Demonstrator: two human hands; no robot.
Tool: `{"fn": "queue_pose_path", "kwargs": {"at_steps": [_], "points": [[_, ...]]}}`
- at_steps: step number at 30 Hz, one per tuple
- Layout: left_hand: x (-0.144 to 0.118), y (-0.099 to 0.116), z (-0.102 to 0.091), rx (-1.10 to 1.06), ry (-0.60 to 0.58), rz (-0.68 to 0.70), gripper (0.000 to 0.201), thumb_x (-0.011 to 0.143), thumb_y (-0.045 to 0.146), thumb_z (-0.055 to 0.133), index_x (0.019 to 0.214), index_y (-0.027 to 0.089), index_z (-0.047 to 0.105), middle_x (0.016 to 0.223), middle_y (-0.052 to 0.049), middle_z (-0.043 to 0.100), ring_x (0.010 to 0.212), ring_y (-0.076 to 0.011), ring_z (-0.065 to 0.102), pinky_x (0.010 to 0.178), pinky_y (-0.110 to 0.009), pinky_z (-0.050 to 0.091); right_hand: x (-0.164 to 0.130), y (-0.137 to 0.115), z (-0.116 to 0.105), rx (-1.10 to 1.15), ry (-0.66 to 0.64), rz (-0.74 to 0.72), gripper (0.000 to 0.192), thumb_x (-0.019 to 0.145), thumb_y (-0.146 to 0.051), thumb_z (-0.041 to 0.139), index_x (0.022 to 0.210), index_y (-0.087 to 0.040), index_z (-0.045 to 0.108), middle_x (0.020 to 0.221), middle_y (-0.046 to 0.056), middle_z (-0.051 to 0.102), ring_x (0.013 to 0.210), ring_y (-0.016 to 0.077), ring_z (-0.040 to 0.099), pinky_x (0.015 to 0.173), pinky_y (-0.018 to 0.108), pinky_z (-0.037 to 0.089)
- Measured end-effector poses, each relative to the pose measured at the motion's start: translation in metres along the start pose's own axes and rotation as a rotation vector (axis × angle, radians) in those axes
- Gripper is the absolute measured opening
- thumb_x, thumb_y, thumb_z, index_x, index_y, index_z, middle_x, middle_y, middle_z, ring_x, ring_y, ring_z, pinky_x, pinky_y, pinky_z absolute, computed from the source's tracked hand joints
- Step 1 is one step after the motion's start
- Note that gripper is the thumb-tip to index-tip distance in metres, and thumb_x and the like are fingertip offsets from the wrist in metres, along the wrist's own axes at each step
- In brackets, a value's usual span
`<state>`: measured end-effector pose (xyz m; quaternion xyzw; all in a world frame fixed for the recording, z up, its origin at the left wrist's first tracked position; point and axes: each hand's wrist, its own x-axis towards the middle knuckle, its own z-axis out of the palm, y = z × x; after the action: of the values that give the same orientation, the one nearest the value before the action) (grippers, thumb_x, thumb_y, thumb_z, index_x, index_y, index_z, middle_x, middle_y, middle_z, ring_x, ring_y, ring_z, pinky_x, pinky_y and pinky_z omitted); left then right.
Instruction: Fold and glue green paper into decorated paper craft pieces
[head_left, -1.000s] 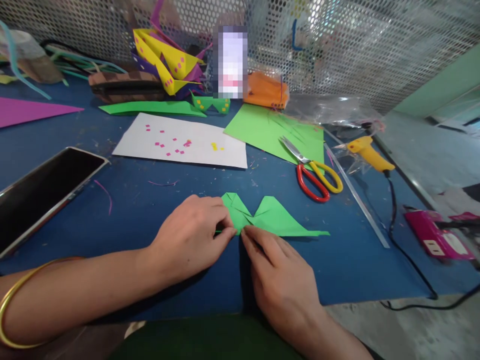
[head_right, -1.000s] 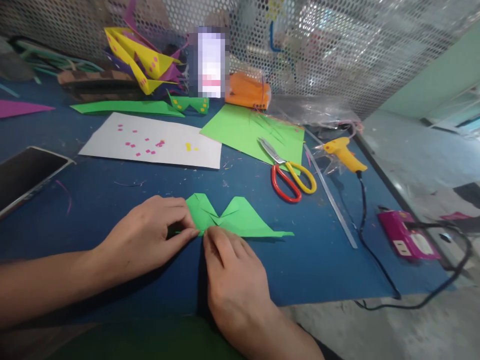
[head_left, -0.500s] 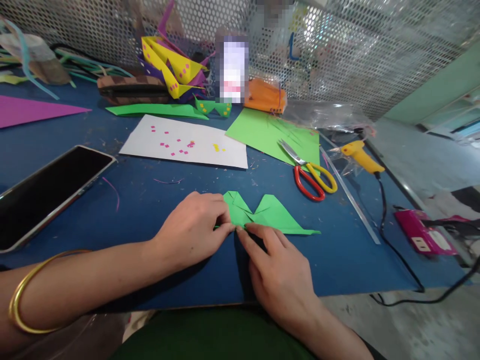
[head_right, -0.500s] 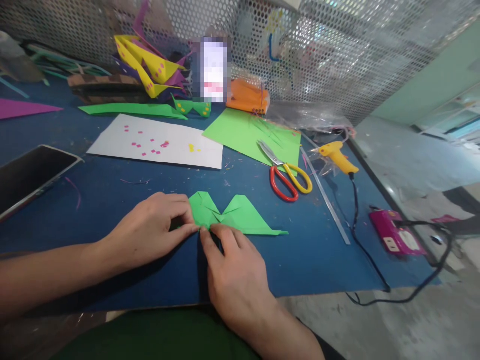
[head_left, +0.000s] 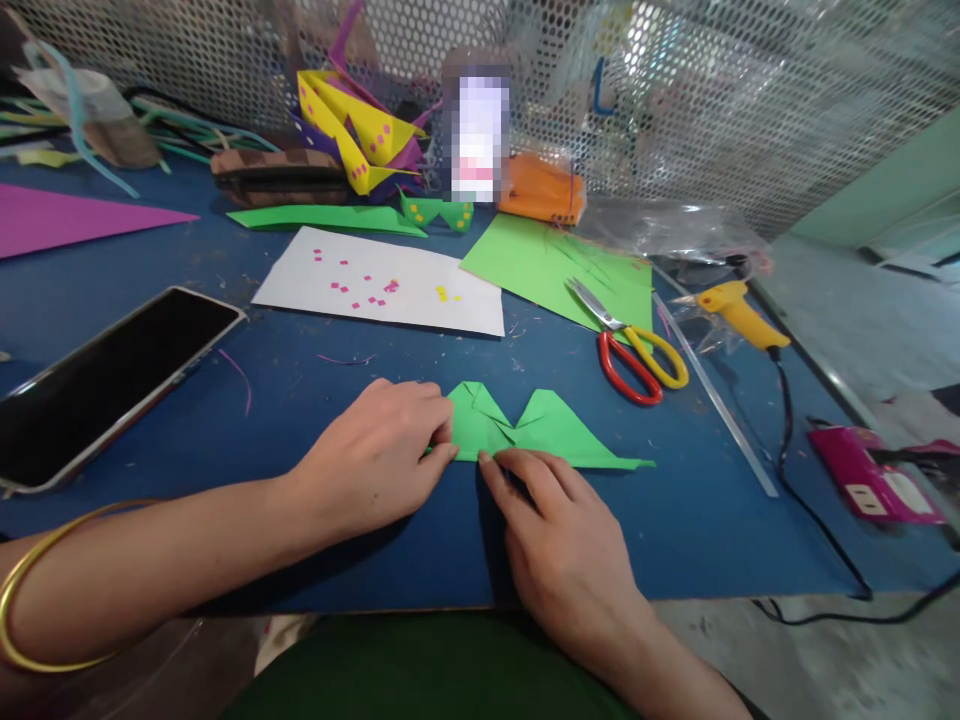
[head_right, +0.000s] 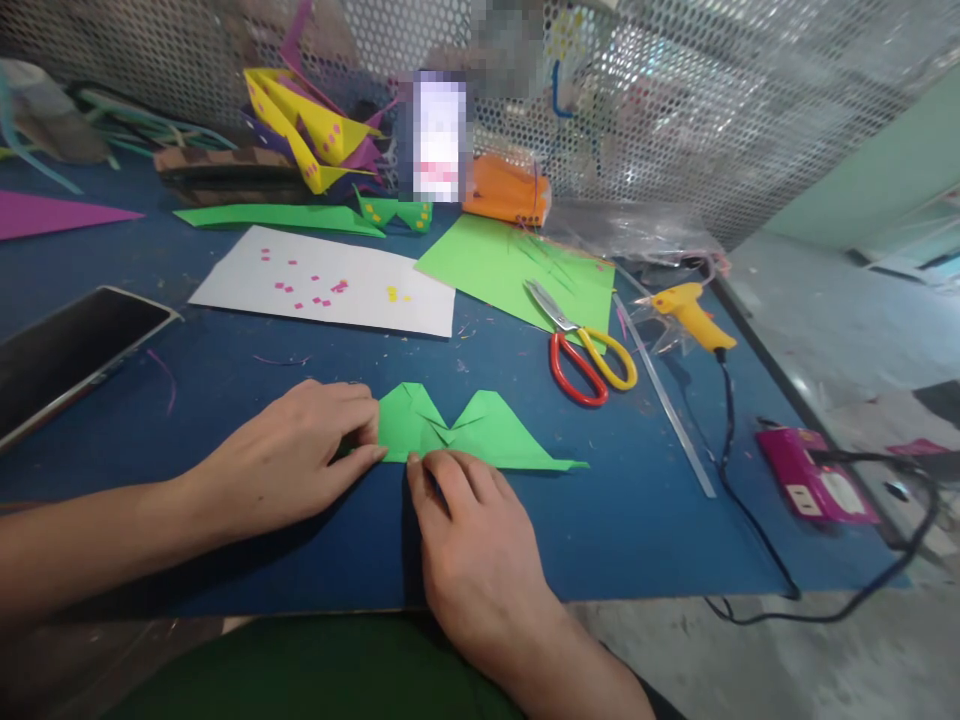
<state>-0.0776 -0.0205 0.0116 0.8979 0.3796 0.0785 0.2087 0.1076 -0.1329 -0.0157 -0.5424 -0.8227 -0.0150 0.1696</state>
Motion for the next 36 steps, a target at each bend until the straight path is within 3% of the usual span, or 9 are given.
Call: {"fn": "queue_pose_path", "kwargs": {"at_steps": [7,15,21,27,36], "points": [[-0.003,-0.003,0.001,-0.009,0.007,-0.021,0.022,0.088,0.019,0.059,0.066,0.019,0.051,0.073,0.000,0.057,0.070,-0.0177,0.053,0.069,-0.034,0.034,0.005,-0.004,-0.005,-0.039,-0.092,-0.002,0.058,0.085,-0.005,0.045,0.142,-0.015,0.055,0.110,0.015,0.063,0.096,0.0283,0.054,0.080,0.045,0.053],[-0.013,-0.010,-0.003,-0.091,0.085,-0.096,0.024,0.083,0.019,0.060,0.062,0.019,0.049,0.068,0.002,0.057,0.063,-0.0145,0.051,0.063,-0.030,0.033,0.005,-0.003,-0.002,-0.065,-0.066,-0.026,0.055,0.086,-0.005,0.045,0.138,-0.013,0.057,0.108,0.015,0.062,0.097,0.0277,0.052,0.081,0.043,0.051],[-0.012,-0.010,-0.004,-0.040,0.035,-0.069,0.022,0.082,0.017,0.058,0.063,0.020,0.048,0.068,0.001,0.056,0.066,-0.0159,0.052,0.064,-0.031,0.034,0.007,-0.004,-0.003,0.003,-0.094,-0.058,0.058,0.083,-0.003,0.043,0.140,-0.007,0.055,0.117,0.016,0.060,0.104,0.0269,0.050,0.090,0.042,0.050],[-0.012,-0.010,-0.005,-0.062,0.065,-0.092,0.022,0.084,0.025,0.059,0.063,0.020,0.054,0.069,0.001,0.059,0.065,-0.0163,0.054,0.062,-0.030,0.034,0.015,-0.014,-0.007,-0.081,-0.151,-0.055,0.058,0.089,-0.015,0.046,0.147,-0.014,0.049,0.102,0.014,0.057,0.091,0.0275,0.049,0.081,0.044,0.049],[-0.024,-0.031,-0.017,-0.074,0.113,-0.205,0.022,0.078,0.025,0.060,0.057,0.021,0.056,0.062,0.002,0.061,0.056,-0.0128,0.054,0.053,-0.026,0.035,0.012,-0.015,-0.005,-0.081,-0.131,-0.043,0.056,0.090,-0.015,0.045,0.145,-0.014,0.051,0.104,0.015,0.056,0.093,0.0280,0.047,0.081,0.044,0.048]]}}
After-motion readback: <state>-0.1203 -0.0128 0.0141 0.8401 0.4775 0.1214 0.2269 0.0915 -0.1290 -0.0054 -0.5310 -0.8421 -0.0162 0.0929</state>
